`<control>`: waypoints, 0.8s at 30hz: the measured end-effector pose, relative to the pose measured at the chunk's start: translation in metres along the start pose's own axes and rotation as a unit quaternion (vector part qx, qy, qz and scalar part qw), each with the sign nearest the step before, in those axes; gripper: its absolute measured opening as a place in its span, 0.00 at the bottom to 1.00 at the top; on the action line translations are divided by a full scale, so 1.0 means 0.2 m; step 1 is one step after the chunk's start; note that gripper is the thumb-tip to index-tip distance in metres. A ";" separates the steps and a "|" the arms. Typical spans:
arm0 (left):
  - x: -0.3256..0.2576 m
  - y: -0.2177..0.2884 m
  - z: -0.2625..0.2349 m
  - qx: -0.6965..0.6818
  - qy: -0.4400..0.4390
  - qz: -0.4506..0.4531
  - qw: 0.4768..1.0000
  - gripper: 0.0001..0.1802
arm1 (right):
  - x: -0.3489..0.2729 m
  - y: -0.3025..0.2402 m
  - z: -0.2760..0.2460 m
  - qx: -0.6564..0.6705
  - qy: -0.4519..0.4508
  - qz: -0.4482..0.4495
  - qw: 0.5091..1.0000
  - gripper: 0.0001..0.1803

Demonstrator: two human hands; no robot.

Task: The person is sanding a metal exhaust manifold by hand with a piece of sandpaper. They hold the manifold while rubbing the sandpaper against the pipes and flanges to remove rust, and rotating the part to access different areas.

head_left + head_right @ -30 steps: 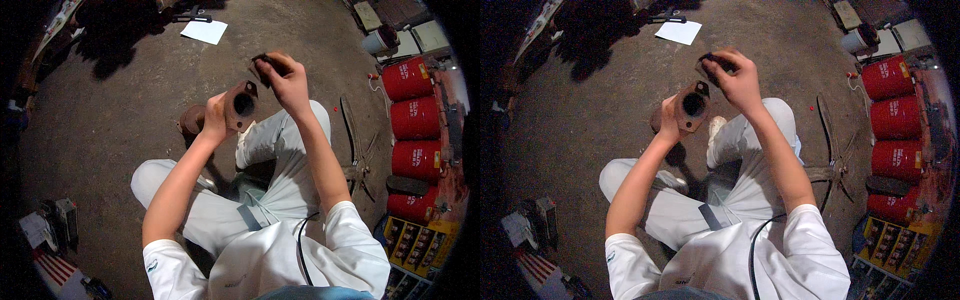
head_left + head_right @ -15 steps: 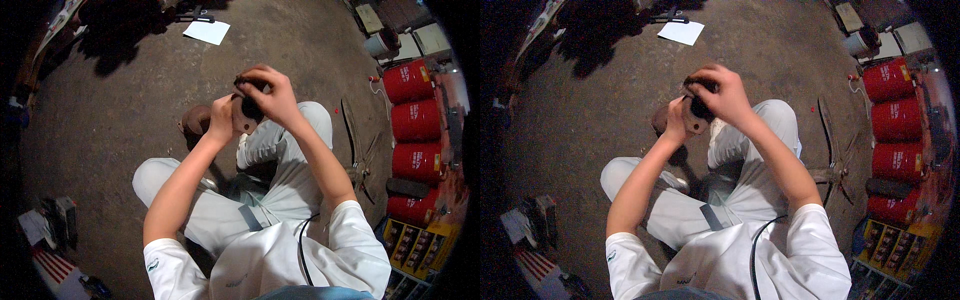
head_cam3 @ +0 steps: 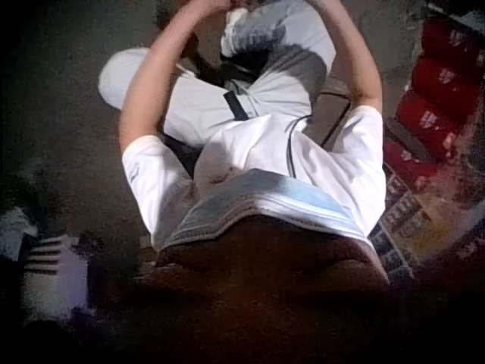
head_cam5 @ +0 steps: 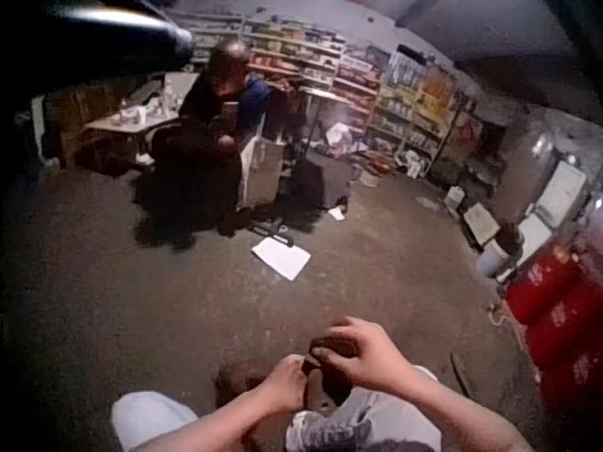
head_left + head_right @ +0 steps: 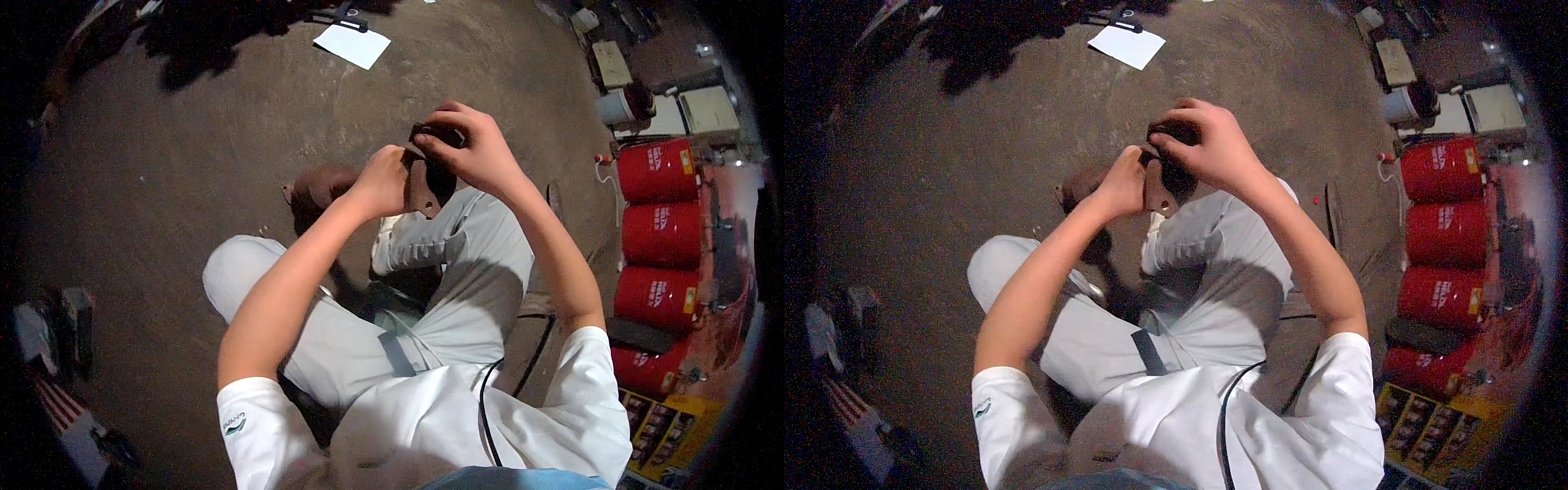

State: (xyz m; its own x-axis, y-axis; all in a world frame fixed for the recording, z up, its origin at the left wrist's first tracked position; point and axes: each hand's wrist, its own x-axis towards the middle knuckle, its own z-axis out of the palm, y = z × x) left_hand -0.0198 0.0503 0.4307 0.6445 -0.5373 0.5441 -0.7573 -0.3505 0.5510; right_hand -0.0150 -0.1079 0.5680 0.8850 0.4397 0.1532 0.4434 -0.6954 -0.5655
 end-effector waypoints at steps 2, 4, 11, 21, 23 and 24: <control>0.02 0.05 -0.03 -0.158 -0.018 -0.098 0.982 0.18 | -0.05 0.00 0.00 0.031 -0.020 0.021 0.999 0.15; 0.02 0.05 -0.02 -0.227 -0.012 -0.086 0.970 0.17 | -0.11 -0.02 0.01 0.075 -0.048 0.015 0.996 0.14; 0.07 0.10 -0.02 -0.228 0.021 -0.136 0.964 0.19 | -0.06 -0.06 -0.04 -0.029 -0.071 0.020 0.997 0.14; 0.06 0.07 0.04 -0.198 0.032 -0.114 0.973 0.21 | -0.01 -0.16 -0.09 -0.055 -0.208 -0.022 0.976 0.15; 0.10 0.11 0.02 -0.222 0.013 -0.157 0.962 0.23 | 0.01 -0.08 -0.13 -0.052 -0.155 0.052 0.985 0.15; 0.11 0.12 0.02 -0.211 0.011 -0.147 0.966 0.23 | 0.01 -0.05 -0.14 -0.049 -0.128 0.088 0.987 0.15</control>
State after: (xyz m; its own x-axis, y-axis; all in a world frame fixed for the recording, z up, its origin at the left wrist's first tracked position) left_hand -0.0241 0.0275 0.4544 0.8305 -0.4448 0.3352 -0.4339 -0.1395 0.8901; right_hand -0.0135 -0.1165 0.5964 0.8906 0.4267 -0.1572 0.3082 -0.8206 -0.4813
